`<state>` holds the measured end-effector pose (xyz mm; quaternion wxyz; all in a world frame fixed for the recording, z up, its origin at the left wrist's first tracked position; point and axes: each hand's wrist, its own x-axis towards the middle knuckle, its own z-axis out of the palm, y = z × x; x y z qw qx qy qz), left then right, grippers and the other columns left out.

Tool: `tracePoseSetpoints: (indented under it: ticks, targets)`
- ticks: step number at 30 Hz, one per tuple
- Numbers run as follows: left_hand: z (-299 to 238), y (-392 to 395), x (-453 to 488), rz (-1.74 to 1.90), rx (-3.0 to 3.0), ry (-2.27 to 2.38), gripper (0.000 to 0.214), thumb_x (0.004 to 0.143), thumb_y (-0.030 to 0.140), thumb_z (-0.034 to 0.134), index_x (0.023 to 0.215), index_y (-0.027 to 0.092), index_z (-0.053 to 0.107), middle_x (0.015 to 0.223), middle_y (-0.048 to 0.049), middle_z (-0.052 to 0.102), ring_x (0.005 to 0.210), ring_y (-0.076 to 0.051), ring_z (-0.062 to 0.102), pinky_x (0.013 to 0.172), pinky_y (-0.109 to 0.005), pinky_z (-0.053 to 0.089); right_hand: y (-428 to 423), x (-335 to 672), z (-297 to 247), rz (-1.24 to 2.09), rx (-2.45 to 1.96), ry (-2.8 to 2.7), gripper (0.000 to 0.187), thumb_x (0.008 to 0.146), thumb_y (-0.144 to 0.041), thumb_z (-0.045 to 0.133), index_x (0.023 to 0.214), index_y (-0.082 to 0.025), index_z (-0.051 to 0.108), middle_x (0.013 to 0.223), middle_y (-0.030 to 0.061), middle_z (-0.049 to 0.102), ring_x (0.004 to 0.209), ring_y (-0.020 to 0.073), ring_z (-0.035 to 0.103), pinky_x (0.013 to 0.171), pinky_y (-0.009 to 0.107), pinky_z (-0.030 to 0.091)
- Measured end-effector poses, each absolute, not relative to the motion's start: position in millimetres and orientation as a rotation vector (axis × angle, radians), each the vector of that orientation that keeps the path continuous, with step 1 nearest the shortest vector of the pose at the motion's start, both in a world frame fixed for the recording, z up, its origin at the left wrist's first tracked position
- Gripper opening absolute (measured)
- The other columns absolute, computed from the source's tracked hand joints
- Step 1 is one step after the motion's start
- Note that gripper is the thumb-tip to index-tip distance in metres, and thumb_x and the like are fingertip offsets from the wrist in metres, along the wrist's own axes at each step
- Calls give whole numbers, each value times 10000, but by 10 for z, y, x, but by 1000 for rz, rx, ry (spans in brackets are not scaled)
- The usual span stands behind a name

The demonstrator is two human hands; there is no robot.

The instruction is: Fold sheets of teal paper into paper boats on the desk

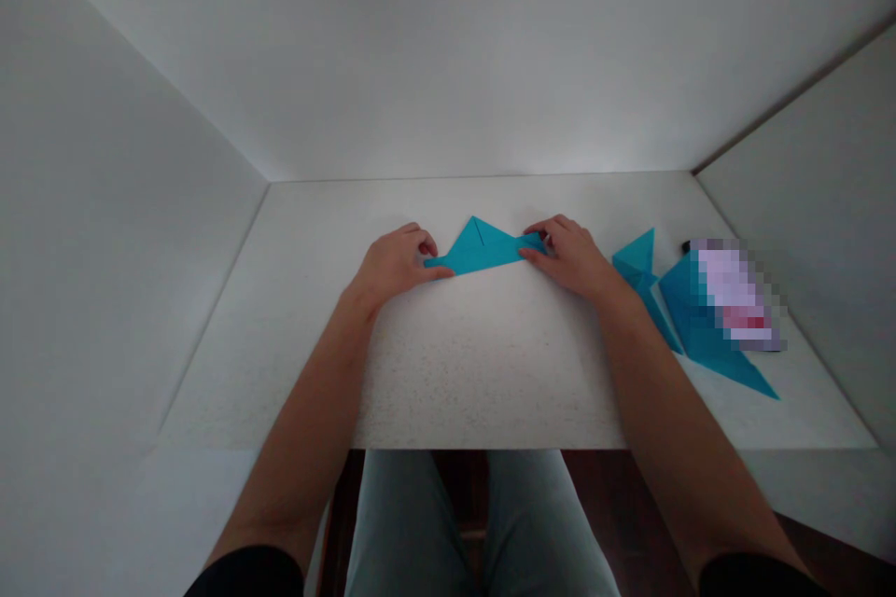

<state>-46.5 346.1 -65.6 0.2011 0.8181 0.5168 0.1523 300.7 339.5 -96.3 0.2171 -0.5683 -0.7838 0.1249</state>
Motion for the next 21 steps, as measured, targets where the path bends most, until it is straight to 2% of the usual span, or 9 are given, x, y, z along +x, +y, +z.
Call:
tracePoseSetpoints:
  ticks: [6,11,17,21]
  targets:
    - [-639,3462,-452,416,2237,1446,405,777,561,903,902,222,720,932,-47,724,816,-207,640,712,-333,453,3386,2994,-910,386,-1529,-2137,296,944,-482,719,1121,-249,764,1161,140,711,978,320,686,908,498,550]
    - [-602,3448,-429,371,2157,1451,354,791,498,912,919,231,719,846,-25,724,767,-201,639,687,-333,428,3372,2960,-860,478,-1526,-2145,254,959,-479,699,1021,-245,779,994,98,737,808,253,672,829,437,551]
    - [-635,3450,-436,429,2156,1477,432,748,517,932,1001,231,731,953,-47,752,832,-215,667,708,-334,454,3363,2955,-826,565,-1545,-2138,293,993,-501,637,1008,-257,798,964,101,773,838,282,701,818,436,564]
    - [-639,3439,-440,397,2086,1485,422,770,515,918,1018,233,725,912,-31,762,794,-203,673,697,-333,460,3364,2965,-834,579,-1552,-2129,322,1043,-454,541,1064,-252,792,973,104,798,883,298,718,831,439,563]
